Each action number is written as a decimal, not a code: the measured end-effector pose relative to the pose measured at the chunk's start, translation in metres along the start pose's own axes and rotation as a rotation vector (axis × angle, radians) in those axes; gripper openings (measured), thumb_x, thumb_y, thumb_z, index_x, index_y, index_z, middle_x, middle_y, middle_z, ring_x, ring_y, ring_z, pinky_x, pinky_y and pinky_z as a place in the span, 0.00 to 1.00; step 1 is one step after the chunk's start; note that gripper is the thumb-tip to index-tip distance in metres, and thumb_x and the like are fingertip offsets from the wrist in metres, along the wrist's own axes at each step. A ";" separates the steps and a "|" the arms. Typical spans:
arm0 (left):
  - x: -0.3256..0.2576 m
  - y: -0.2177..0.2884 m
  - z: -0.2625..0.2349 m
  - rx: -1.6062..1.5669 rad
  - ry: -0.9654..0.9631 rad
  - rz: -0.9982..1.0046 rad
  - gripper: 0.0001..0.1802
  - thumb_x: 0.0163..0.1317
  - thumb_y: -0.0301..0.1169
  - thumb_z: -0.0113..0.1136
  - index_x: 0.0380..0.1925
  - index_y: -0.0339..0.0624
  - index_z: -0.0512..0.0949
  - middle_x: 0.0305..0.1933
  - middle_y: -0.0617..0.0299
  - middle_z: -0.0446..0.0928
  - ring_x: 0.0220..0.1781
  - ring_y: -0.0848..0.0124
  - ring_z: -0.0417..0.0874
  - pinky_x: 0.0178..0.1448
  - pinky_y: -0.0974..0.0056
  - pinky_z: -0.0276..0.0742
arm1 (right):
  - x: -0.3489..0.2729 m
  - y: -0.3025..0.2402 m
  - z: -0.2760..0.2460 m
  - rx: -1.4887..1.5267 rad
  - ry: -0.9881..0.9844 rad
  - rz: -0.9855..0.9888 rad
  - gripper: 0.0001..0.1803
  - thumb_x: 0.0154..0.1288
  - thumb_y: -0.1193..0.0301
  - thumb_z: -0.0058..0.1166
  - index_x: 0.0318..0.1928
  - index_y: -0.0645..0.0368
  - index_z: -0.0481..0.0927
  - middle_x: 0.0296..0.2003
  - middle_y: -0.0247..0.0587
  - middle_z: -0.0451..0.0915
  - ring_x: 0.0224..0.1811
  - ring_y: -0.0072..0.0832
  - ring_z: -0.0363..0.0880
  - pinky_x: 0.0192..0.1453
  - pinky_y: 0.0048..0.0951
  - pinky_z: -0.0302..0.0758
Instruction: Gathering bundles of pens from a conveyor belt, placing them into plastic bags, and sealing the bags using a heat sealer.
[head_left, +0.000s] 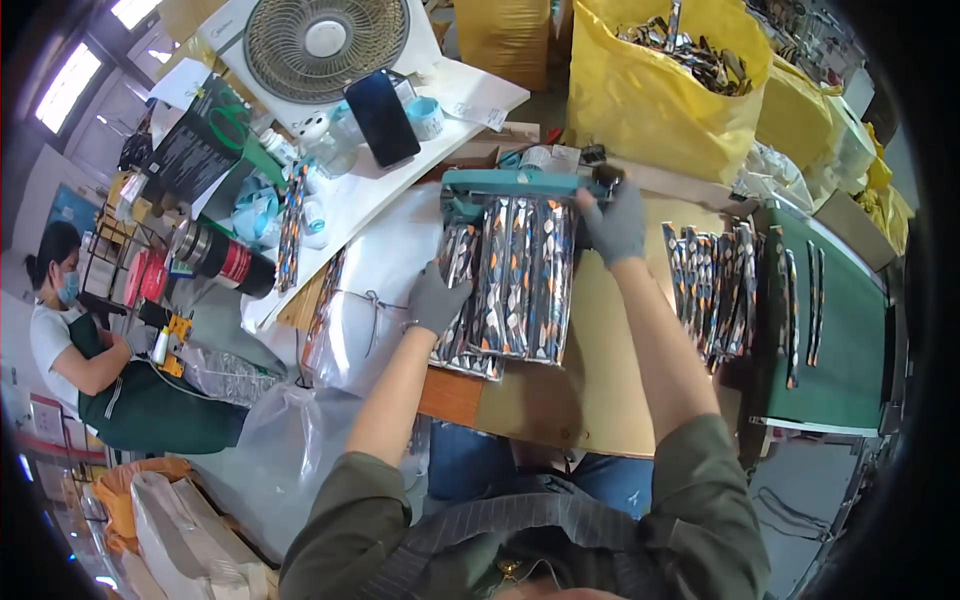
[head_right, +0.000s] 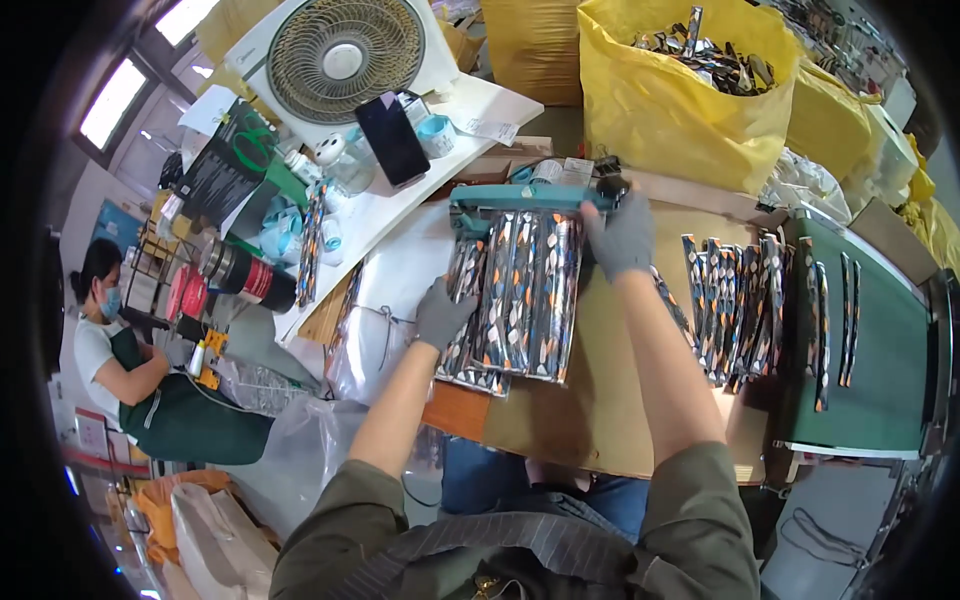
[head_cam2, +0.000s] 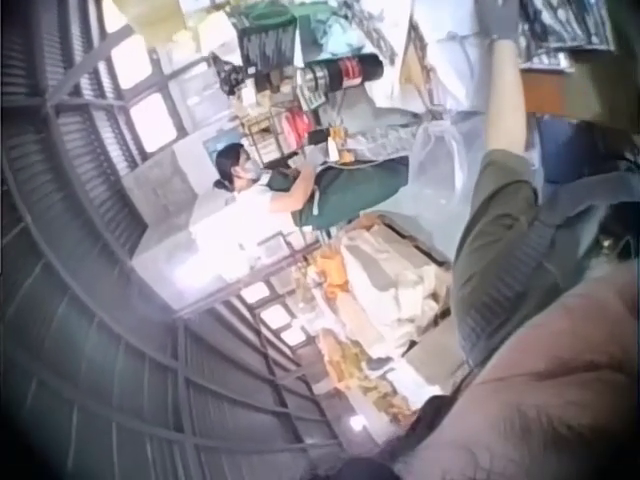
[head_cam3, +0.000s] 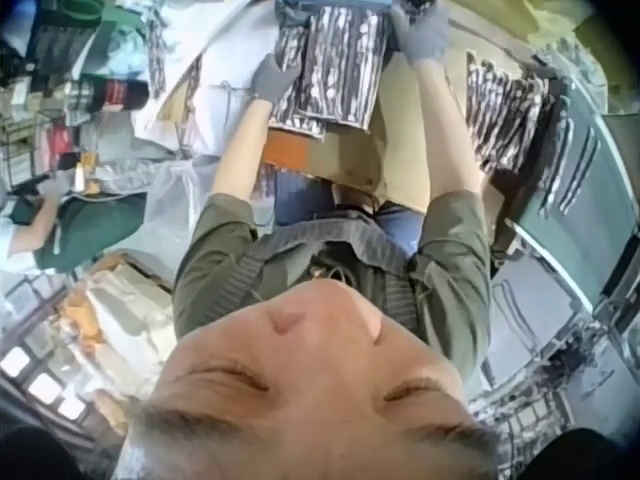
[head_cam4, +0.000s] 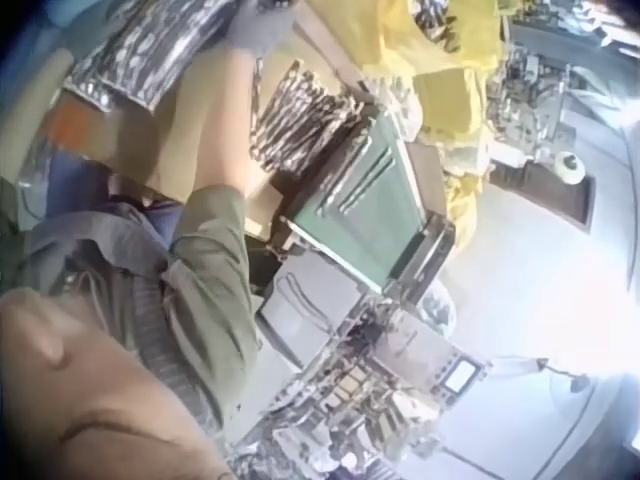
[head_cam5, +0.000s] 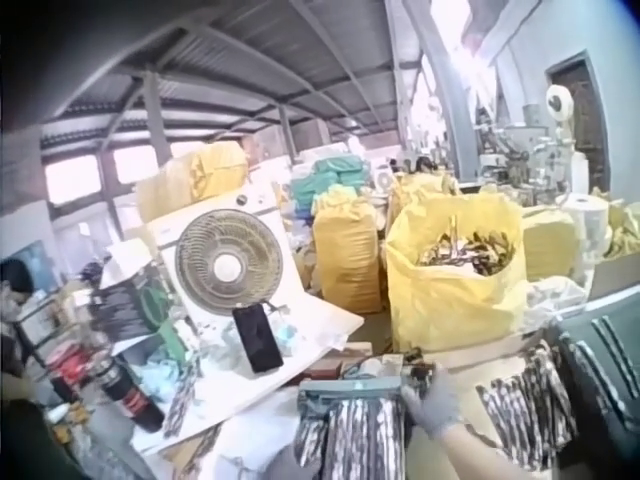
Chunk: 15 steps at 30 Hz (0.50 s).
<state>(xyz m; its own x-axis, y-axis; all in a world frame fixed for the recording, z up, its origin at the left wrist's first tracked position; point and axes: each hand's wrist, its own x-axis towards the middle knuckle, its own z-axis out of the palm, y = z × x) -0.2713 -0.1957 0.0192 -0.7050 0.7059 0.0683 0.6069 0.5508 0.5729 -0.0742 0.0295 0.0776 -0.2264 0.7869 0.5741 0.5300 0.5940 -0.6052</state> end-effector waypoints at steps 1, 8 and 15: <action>0.000 -0.005 -0.003 -0.024 -0.037 -0.026 0.37 0.45 0.45 0.66 0.50 0.30 0.69 0.46 0.39 0.75 0.50 0.47 0.76 0.54 0.55 0.71 | -0.037 0.003 0.012 0.100 0.084 0.020 0.35 0.52 0.48 0.61 0.45 0.70 0.71 0.42 0.55 0.75 0.46 0.40 0.75 0.50 0.35 0.71; -0.032 -0.084 0.010 0.192 -0.597 0.295 0.20 0.60 0.41 0.51 0.38 0.34 0.80 0.38 0.42 0.80 0.45 0.55 0.81 0.48 0.54 0.73 | -0.191 -0.072 -0.024 1.330 -0.981 0.868 0.29 0.58 0.65 0.58 0.58 0.66 0.67 0.47 0.45 0.76 0.50 0.31 0.73 0.57 0.34 0.70; -0.206 -0.031 -0.179 -0.258 0.154 0.021 0.15 0.57 0.33 0.61 0.40 0.34 0.77 0.43 0.53 0.78 0.49 0.66 0.76 0.53 0.58 0.69 | -0.199 -0.119 -0.034 1.534 -1.623 0.892 0.19 0.63 0.72 0.50 0.54 0.61 0.72 0.49 0.40 0.76 0.47 0.31 0.76 0.53 0.35 0.74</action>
<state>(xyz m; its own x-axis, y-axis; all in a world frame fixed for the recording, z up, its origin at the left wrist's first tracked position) -0.2105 -0.4375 0.1335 -0.7528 0.6292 0.1936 0.5221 0.3916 0.7577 -0.0652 -0.2032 0.0544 -0.9649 -0.1777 -0.1935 0.2597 -0.7558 -0.6012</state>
